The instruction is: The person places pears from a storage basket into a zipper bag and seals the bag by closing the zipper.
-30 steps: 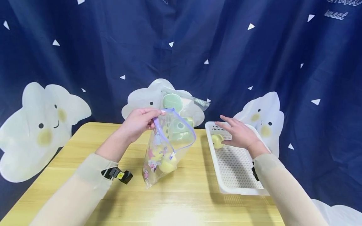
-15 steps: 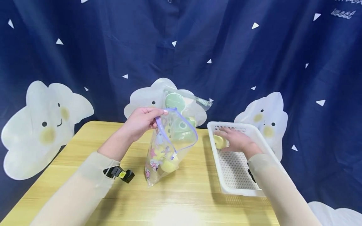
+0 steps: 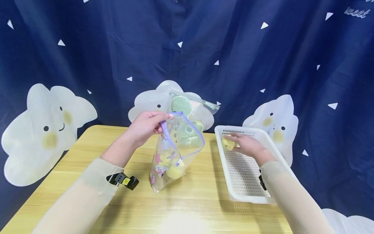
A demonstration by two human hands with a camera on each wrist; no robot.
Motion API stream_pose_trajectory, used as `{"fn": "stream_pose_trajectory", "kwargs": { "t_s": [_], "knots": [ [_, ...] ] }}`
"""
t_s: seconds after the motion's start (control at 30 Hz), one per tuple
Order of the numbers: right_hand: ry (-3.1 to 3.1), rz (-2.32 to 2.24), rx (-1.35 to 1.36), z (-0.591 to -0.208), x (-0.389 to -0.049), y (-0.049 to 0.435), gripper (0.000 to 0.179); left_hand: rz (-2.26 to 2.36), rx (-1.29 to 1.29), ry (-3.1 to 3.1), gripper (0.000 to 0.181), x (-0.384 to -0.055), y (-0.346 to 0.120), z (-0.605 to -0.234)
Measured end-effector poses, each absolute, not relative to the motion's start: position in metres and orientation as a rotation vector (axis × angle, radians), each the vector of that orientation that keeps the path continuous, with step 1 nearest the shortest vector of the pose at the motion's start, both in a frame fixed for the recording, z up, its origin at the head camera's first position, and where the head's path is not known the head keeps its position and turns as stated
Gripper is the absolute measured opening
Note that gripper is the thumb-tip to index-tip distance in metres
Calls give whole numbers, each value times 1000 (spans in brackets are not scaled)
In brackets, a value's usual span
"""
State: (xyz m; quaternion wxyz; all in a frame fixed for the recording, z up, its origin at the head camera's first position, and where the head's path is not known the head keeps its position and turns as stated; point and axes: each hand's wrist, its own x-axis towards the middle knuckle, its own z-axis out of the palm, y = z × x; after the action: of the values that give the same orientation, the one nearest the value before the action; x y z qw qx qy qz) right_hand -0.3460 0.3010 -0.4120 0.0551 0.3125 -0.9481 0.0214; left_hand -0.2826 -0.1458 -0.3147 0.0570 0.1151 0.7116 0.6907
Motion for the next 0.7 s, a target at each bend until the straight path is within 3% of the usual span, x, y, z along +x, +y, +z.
{"fn": "stream_pose_trajectory", "kwargs": {
  "t_s": [0.4, 0.7],
  "knots": [
    [-2684, 267, 754, -379, -319, 319, 66, 2083, 343, 2156, 34, -282, -142, -315],
    [-2440, 333, 785, -361, -304, 305, 71, 2077, 350, 2153, 36, -282, -141, -316]
  ]
}}
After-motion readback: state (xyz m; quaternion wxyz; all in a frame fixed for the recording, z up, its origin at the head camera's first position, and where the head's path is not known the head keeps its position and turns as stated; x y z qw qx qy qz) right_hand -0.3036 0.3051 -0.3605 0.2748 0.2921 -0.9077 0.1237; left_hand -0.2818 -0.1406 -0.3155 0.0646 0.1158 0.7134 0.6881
